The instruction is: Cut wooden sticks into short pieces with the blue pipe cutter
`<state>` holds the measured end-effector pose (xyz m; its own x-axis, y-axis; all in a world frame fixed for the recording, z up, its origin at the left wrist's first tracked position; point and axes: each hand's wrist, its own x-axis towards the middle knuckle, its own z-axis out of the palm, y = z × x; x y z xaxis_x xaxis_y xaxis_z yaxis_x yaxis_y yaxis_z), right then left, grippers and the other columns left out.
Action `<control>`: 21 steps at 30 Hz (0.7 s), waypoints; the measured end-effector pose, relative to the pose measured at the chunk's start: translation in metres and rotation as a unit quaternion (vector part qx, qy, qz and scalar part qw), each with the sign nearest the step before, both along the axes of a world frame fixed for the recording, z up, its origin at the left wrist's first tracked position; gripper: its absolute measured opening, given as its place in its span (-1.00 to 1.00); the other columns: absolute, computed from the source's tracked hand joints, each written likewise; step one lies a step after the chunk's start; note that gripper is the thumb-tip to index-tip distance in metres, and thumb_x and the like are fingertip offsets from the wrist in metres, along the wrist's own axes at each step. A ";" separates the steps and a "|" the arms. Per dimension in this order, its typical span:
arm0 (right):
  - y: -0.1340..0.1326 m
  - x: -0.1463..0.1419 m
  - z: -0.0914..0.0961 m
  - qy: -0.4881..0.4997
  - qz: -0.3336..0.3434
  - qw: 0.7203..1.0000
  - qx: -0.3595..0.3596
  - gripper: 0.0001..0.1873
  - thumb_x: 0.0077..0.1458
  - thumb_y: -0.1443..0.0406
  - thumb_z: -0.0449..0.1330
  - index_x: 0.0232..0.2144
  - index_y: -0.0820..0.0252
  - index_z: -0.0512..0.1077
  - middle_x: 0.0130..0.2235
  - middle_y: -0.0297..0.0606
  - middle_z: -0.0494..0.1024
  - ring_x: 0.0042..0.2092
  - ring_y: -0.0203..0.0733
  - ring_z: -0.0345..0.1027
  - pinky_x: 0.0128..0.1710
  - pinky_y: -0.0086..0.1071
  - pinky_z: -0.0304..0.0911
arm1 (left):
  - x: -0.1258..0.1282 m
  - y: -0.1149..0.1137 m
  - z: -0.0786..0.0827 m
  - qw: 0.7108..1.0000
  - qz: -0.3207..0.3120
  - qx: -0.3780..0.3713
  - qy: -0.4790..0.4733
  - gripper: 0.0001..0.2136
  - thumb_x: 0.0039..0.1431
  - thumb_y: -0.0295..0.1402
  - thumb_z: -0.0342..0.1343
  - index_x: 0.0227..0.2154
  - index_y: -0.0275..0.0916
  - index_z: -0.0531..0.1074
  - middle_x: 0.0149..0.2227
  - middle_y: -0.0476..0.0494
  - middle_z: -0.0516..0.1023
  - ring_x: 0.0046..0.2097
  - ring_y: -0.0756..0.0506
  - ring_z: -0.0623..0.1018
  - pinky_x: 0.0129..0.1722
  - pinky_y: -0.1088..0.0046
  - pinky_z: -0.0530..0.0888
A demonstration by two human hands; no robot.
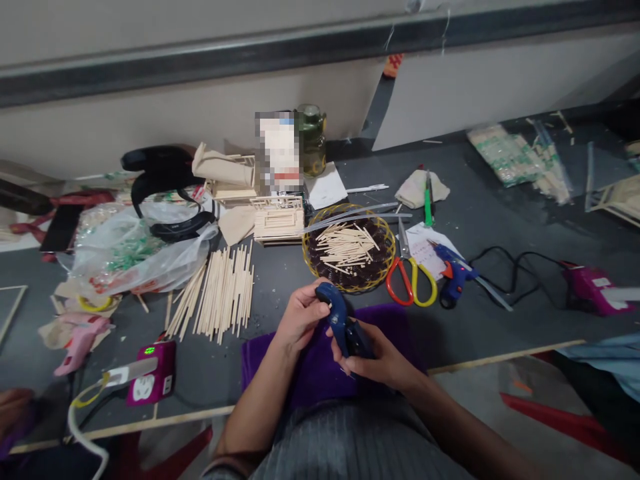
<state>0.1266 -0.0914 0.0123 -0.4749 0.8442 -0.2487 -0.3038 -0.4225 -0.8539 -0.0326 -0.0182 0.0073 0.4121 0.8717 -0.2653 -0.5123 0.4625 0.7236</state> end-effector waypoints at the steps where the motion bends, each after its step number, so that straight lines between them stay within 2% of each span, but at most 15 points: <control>1: 0.000 0.000 0.001 -0.003 0.002 1.000 0.003 -0.63 0.05 0.22 0.29 -0.09 0.20 0.39 -0.34 -0.32 0.46 -0.43 -0.35 0.28 -0.43 -0.43 0.21 | 0.000 0.000 -0.001 1.000 0.000 0.004 -0.001 -0.64 -0.26 -0.21 0.45 -0.43 -0.35 0.56 -0.42 -0.05 0.39 -0.42 0.04 0.39 -0.50 0.56 0.32; 5: 0.002 0.000 0.005 -0.033 0.014 0.999 0.028 -0.68 0.08 0.27 0.24 -0.10 0.20 0.37 -0.34 -0.32 0.45 -0.41 -0.35 0.27 -0.41 -0.44 0.23 | -0.001 0.000 -0.002 0.999 0.003 0.032 -0.009 -0.68 -0.27 -0.22 0.45 -0.48 -0.32 0.56 -0.42 -0.04 0.39 -0.42 0.00 0.43 -0.47 0.49 0.39; 8: 0.000 0.001 0.002 -0.092 0.022 0.991 0.095 -0.66 0.08 0.35 0.18 -0.05 0.18 0.34 -0.27 -0.28 0.47 -0.33 -0.29 0.34 -0.29 -0.40 0.31 | -0.002 -0.001 -0.004 0.996 0.000 0.080 -0.028 -0.76 -0.19 -0.24 0.42 -0.54 -0.29 0.55 -0.42 -0.06 0.40 -0.37 -0.05 0.49 -0.37 0.41 0.45; 11: -0.005 0.004 -0.008 -0.187 -0.014 0.958 0.216 -0.44 0.03 0.43 0.12 0.11 0.14 0.22 -0.12 -0.18 0.47 -0.14 -0.17 0.40 -0.08 -0.29 0.33 | -0.005 -0.001 -0.010 0.989 -0.028 0.140 -0.045 -0.78 -0.16 -0.25 0.42 -0.51 -0.26 0.56 -0.41 -0.10 0.43 -0.33 -0.09 0.51 -0.28 0.32 0.48; 13: -0.008 0.006 -0.013 -0.241 -0.027 0.924 0.295 -0.31 -0.02 0.44 0.12 0.19 0.13 0.13 0.02 -0.09 0.43 0.02 -0.06 0.36 0.04 -0.21 0.29 | -0.008 0.001 -0.014 0.978 -0.058 0.190 -0.064 -0.79 -0.13 -0.24 0.41 -0.50 -0.25 0.58 -0.43 -0.13 0.44 -0.32 -0.09 0.50 -0.24 0.28 0.48; 15: -0.010 0.009 -0.015 -0.272 -0.012 0.897 0.348 -0.24 -0.07 0.41 0.13 0.22 0.17 0.11 0.08 -0.04 0.38 0.11 0.03 0.29 0.10 -0.15 0.25 | -0.010 0.004 -0.016 0.960 -0.096 0.246 -0.091 -0.81 -0.08 -0.23 0.38 -0.50 -0.24 0.59 -0.45 -0.15 0.44 -0.33 -0.09 0.49 -0.22 0.26 0.47; 17: -0.009 0.010 -0.011 -0.285 0.008 0.883 0.373 -0.21 -0.11 0.38 0.14 0.23 0.20 0.12 0.05 -0.04 0.39 0.10 0.06 0.29 0.09 -0.15 0.27 | -0.010 0.007 -0.016 0.941 -0.128 0.290 -0.115 -0.83 -0.06 -0.23 0.37 -0.47 -0.22 0.61 -0.48 -0.15 0.43 -0.33 -0.09 0.48 -0.20 0.25 0.47; 21: -0.007 0.010 -0.002 -0.309 0.024 0.871 0.380 -0.27 -0.09 0.36 0.12 0.20 0.21 0.17 -0.01 -0.05 0.42 0.06 0.02 0.33 0.04 -0.20 0.32 | -0.007 0.012 -0.014 0.920 -0.144 0.330 -0.154 -0.77 -0.08 -0.15 0.37 -0.45 -0.21 0.61 -0.51 -0.13 0.43 -0.37 -0.07 0.48 -0.20 0.26 0.47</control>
<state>0.1363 -0.0981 0.0107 -0.4883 0.8592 0.1524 0.3161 0.3369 -0.8869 -0.0400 -0.0066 -0.0067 0.6184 0.6440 0.4504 -0.6650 0.1234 0.7366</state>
